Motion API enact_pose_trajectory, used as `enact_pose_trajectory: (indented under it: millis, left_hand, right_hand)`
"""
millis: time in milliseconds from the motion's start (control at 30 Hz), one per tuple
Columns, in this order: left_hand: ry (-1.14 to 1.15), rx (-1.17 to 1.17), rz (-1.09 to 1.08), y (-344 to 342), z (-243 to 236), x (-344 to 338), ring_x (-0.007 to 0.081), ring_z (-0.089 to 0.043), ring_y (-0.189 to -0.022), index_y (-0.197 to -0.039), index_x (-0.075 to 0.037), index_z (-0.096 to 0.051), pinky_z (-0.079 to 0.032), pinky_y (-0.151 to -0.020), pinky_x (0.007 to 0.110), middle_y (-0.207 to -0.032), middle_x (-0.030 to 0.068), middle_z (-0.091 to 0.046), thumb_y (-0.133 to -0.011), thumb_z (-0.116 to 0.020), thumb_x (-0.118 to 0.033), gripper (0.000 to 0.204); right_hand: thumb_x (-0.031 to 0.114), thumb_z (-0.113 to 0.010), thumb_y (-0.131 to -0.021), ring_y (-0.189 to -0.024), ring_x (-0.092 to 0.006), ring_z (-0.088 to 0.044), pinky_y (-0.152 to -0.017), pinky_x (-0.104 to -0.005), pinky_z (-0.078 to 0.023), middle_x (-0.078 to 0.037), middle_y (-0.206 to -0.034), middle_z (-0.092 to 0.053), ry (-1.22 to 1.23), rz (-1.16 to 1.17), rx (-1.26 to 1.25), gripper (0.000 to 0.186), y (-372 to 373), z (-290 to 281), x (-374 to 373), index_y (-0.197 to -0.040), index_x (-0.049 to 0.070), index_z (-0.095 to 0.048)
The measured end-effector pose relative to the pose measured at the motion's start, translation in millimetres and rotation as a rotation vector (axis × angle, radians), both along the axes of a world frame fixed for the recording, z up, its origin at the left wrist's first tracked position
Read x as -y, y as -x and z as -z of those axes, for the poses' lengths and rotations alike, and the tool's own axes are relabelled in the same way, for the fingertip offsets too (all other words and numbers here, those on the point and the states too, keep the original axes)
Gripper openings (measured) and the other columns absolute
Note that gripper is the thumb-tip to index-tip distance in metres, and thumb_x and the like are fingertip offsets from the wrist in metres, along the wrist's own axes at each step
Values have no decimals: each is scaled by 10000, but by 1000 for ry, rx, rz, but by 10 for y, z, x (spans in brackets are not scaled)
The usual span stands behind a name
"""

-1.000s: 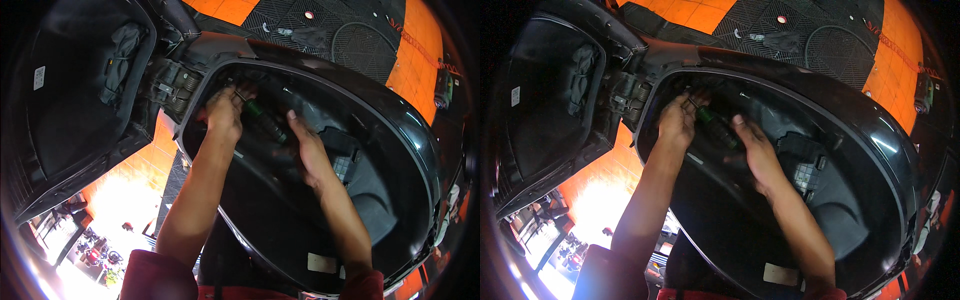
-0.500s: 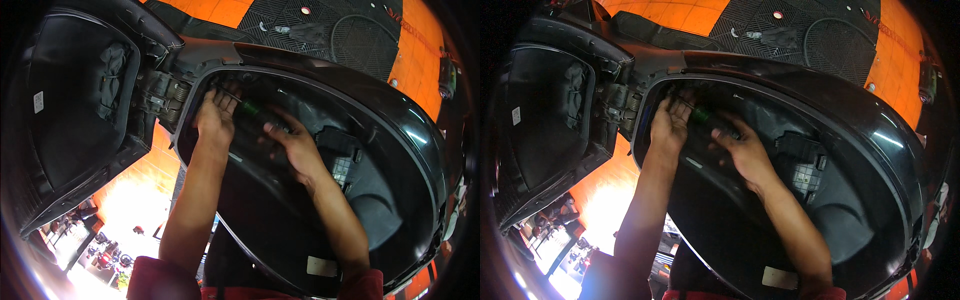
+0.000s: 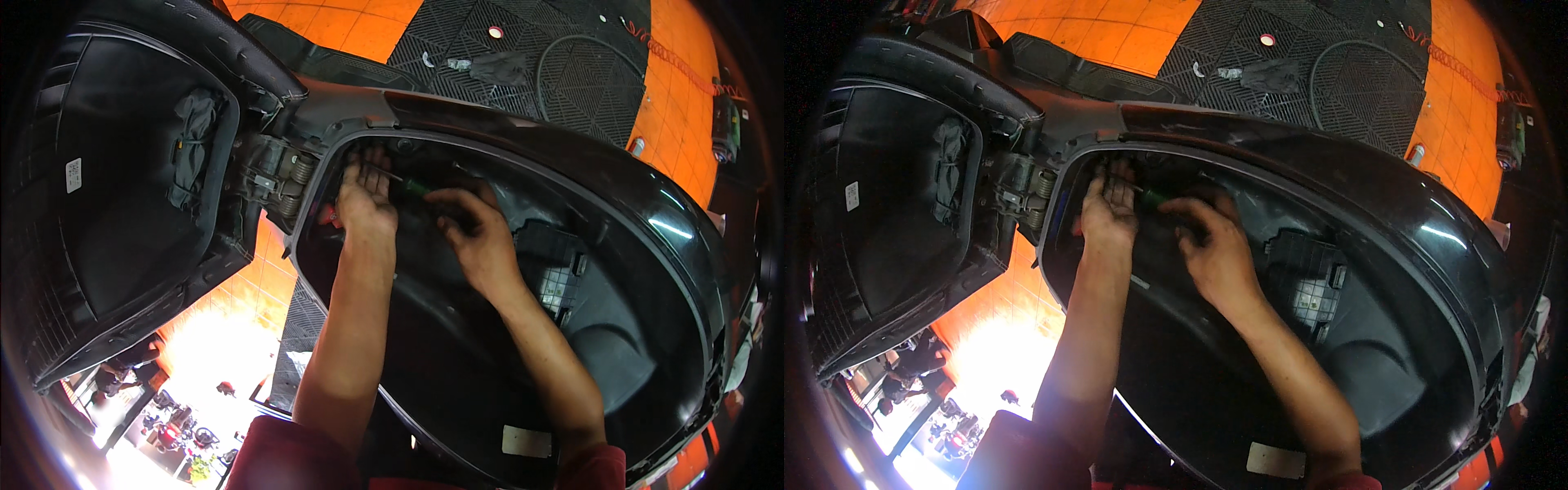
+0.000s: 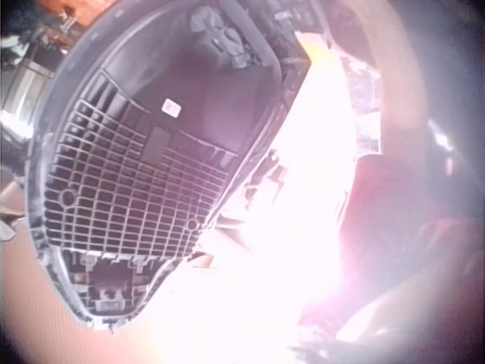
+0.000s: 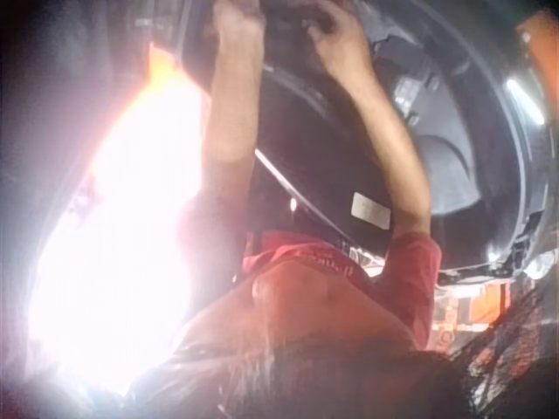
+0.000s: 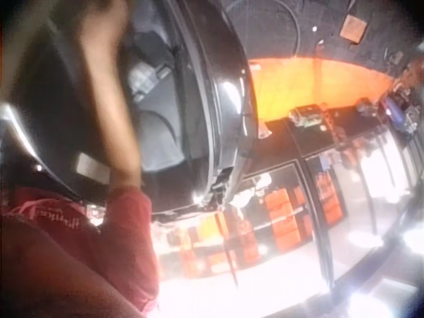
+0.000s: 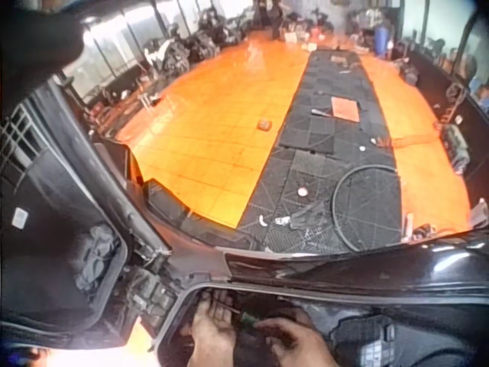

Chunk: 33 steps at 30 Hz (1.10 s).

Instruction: The person uses an impact driver to remove screws from the inner storage compartment of a motorcycle, then uses a screwdriver to loosen connections on the battery and manipulate internal wiring.

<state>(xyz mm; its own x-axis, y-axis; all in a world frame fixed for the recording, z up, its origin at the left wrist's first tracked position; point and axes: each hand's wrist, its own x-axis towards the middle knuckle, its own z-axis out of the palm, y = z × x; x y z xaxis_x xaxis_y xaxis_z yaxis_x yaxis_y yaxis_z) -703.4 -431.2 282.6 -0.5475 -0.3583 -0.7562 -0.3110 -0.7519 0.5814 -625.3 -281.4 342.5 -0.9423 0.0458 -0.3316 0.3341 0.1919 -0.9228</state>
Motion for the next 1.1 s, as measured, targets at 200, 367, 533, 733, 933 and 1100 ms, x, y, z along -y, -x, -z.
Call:
enact_pose_trajectory:
  millis: [200,367,533,733,933,1100]
  left_hand:
    - [-33,54,-31,21,-88,-59,248,-585,-1159,-1173,-50,-588,-448,-1060,385,-1182,109,-625,-958,-532,-232,287]
    - [-46,111,3,7,-107,-100,253,-594,-1098,-1097,-60,-572,-443,-1028,419,-1150,79,-605,-922,-521,-303,303]
    - [24,123,89,-97,-45,-79,279,-571,-1138,-1139,-59,-528,-430,-1031,470,-1186,120,-575,-895,-504,-328,364]
    - [234,162,151,-107,-245,-222,275,-593,-1112,-1207,-3,-515,-482,-958,414,-1215,139,-568,-942,-472,-293,395]
    - [172,24,-22,-187,-289,-288,271,-579,-1159,-1280,60,-462,-485,-988,388,-1304,140,-520,-950,-466,-275,471]
    - [127,-64,-55,-150,-345,-219,260,-551,-1198,-1205,-1,-493,-479,-967,356,-1274,129,-545,-931,-524,-244,368]
  right_hand:
    - [-58,-633,-810,-1185,-306,-546,-967,-373,-480,-124,-1230,-535,-7,15,1,348,16,-103,-27,-1117,101,-671]
    - [-64,-638,-773,-1181,-292,-548,-987,-361,-463,-113,-1211,-542,-10,46,15,364,-72,-82,-94,-1100,92,-675]
    - [-78,-624,-712,-1180,-282,-544,-994,-351,-450,-109,-1199,-547,-38,43,-28,399,-106,-99,-196,-1075,76,-684]
    - [-75,-607,-702,-1156,-266,-547,-986,-343,-441,-107,-1163,-548,-88,61,-37,399,-121,-116,-319,-1067,65,-685]
    - [-74,-602,-708,-1100,-253,-567,-969,-347,-448,-101,-1119,-552,-19,101,-53,400,-124,-85,-358,-1073,65,-683]
    - [-49,-615,-715,-1076,-253,-575,-953,-346,-455,-97,-1085,-573,11,105,-19,385,-139,-71,-397,-1075,69,-681]
